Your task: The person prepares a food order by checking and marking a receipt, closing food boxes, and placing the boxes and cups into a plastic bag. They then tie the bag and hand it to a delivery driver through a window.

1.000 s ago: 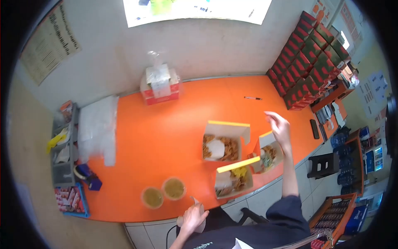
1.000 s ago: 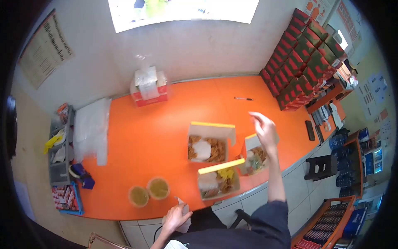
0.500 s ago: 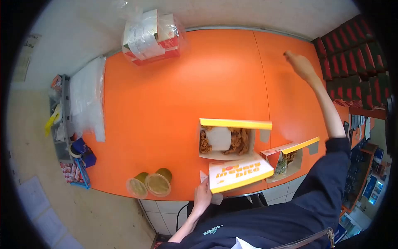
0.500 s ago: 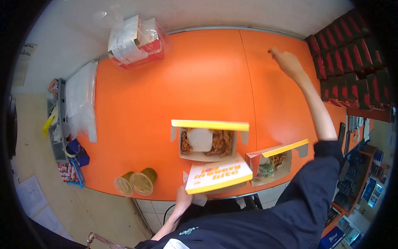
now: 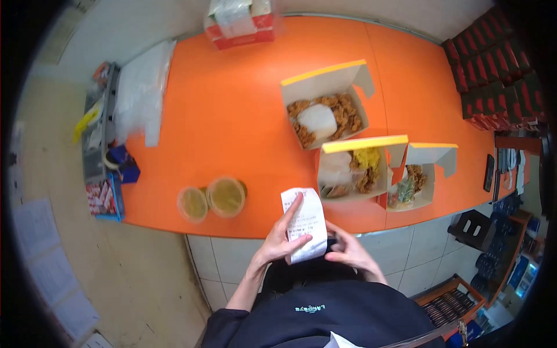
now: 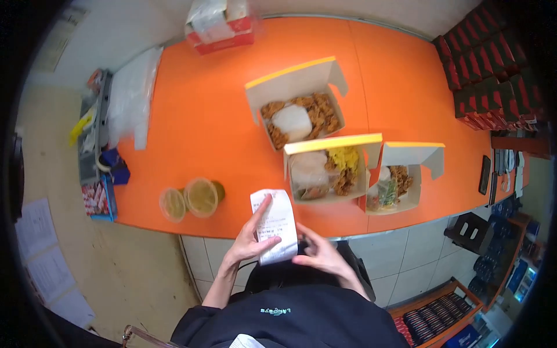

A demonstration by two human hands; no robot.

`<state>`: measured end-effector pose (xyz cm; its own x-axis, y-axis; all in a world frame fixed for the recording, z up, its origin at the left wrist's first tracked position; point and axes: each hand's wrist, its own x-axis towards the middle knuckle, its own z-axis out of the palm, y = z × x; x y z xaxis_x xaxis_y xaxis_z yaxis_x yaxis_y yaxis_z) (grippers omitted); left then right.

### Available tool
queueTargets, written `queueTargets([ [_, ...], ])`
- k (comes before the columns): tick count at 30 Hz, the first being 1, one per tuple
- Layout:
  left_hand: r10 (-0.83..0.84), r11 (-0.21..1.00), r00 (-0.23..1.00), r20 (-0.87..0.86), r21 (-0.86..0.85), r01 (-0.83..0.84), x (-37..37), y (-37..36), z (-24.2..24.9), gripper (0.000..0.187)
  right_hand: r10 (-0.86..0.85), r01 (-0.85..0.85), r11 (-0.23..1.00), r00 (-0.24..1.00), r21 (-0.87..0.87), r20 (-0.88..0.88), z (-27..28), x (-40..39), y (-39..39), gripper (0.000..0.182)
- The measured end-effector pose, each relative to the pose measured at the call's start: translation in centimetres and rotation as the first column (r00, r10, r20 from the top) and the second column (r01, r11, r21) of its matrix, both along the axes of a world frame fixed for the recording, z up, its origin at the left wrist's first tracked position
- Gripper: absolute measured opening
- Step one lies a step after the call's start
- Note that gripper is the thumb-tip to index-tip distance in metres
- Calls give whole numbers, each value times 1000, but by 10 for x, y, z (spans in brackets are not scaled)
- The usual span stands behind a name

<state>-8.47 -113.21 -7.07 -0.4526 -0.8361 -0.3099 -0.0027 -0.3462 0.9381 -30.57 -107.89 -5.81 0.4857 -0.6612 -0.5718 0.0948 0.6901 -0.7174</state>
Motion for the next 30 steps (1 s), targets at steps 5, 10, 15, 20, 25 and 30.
queueTargets([
  [5, 122, 956, 979, 166, -283, -71, 14, 23, -46, 84, 393, -390, 920, 910, 47, -135, -24, 22, 49, 46],
  [10, 310, 870, 684, 661, -487, 75, 27, 10, -80, 67, -179, 88, 973, 871, -212, -457, 0, 21, 18, 42],
  [15, 376, 843, 467, 801, -505, 187, 33, 7, -90, 71, -376, 418, 879, 904, -229, 204, -67, 79, -31, 68],
  [20, 300, 877, 518, 801, -445, 179, 37, 7, -93, 88, -502, 532, 750, 845, -392, 185, -118, 90, -73, 35],
  [25, 302, 909, 511, 805, -404, 99, 30, 9, -104, 86, -504, 370, 714, 861, -594, -71, -114, 97, -63, 38],
  [30, 314, 903, 530, 788, -421, 90, 31, 9, -106, 85, -430, -47, 494, 855, -868, -291, -135, 75, -48, 40],
])
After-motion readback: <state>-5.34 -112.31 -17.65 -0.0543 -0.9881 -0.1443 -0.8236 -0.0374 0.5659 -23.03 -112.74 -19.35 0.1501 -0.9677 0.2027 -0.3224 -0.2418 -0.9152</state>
